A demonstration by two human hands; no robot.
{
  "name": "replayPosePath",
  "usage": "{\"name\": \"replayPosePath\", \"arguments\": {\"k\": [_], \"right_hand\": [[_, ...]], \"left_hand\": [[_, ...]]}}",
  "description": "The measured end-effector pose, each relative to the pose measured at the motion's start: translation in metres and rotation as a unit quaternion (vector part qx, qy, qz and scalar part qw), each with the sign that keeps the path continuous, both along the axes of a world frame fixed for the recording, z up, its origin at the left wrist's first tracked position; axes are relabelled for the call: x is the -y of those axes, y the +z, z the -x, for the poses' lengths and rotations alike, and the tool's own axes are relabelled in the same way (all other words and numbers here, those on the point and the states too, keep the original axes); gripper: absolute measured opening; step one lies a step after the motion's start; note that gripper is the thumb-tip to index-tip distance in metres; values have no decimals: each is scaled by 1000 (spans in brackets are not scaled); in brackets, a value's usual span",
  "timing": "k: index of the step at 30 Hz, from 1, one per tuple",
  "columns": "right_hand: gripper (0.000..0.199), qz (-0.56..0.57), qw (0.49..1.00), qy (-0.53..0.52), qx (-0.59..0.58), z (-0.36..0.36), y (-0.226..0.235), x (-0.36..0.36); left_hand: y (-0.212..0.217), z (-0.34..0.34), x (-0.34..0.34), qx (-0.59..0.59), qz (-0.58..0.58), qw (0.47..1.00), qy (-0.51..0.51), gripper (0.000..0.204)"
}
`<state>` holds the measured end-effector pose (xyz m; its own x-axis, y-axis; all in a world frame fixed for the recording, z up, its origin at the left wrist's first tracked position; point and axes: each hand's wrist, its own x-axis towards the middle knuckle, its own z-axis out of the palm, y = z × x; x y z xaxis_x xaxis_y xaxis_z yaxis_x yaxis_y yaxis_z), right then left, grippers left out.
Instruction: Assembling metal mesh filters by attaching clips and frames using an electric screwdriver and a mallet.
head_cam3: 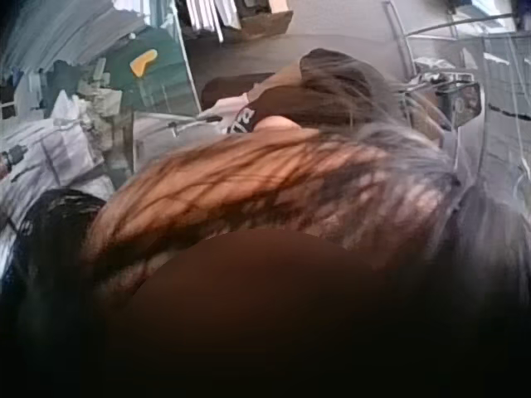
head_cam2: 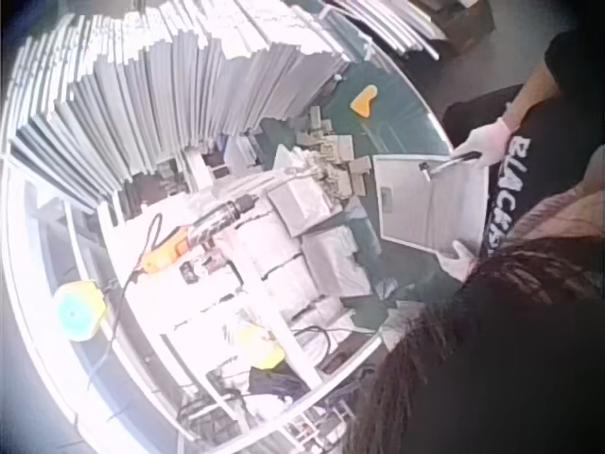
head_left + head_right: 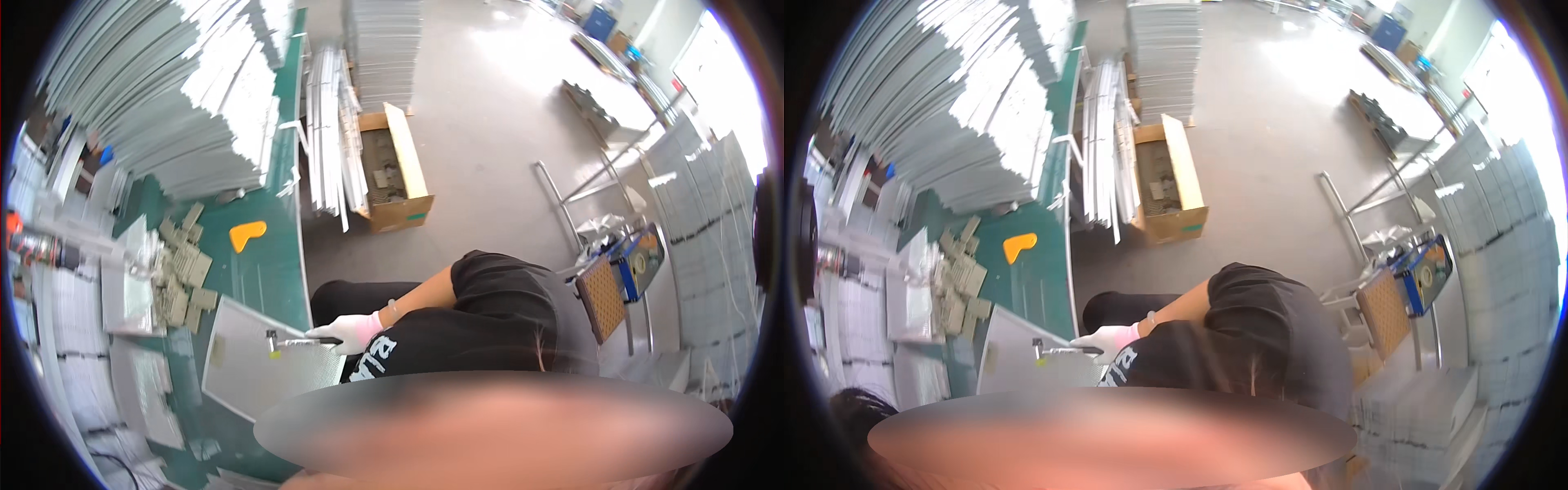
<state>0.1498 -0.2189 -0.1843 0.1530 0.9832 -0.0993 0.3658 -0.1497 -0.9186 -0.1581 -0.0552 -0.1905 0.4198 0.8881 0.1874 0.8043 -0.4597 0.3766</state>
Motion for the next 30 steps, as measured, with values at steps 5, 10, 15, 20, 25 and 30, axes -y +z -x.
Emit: {"name": "replayPosePath", "arguments": {"k": [5, 10, 15, 20, 25, 30], "right_hand": [[70, -79, 997, -3, -17, -10, 14, -20], [64, 23, 978, 84, -188, -9, 36, -50], [63, 13, 919, 208, -336, 22, 13, -92], [61, 26, 951, 187, -245, 27, -15, -115], [42, -33, 995, 42, 80, 10, 16, -91], [42, -106, 990, -88, 27, -35, 24, -57]], "left_hand": [[43, -5, -6, 6, -88, 994, -69, 46], [93, 1, 0, 8, -193, 978, -80, 37], [146, -4, 7, 11, -302, 949, -90, 31], [176, -40, -8, 30, -395, 908, -138, 30], [188, -24, -23, 6, -432, 894, -119, 32], [201, -76, -23, 27, -456, 882, -116, 40]]}}
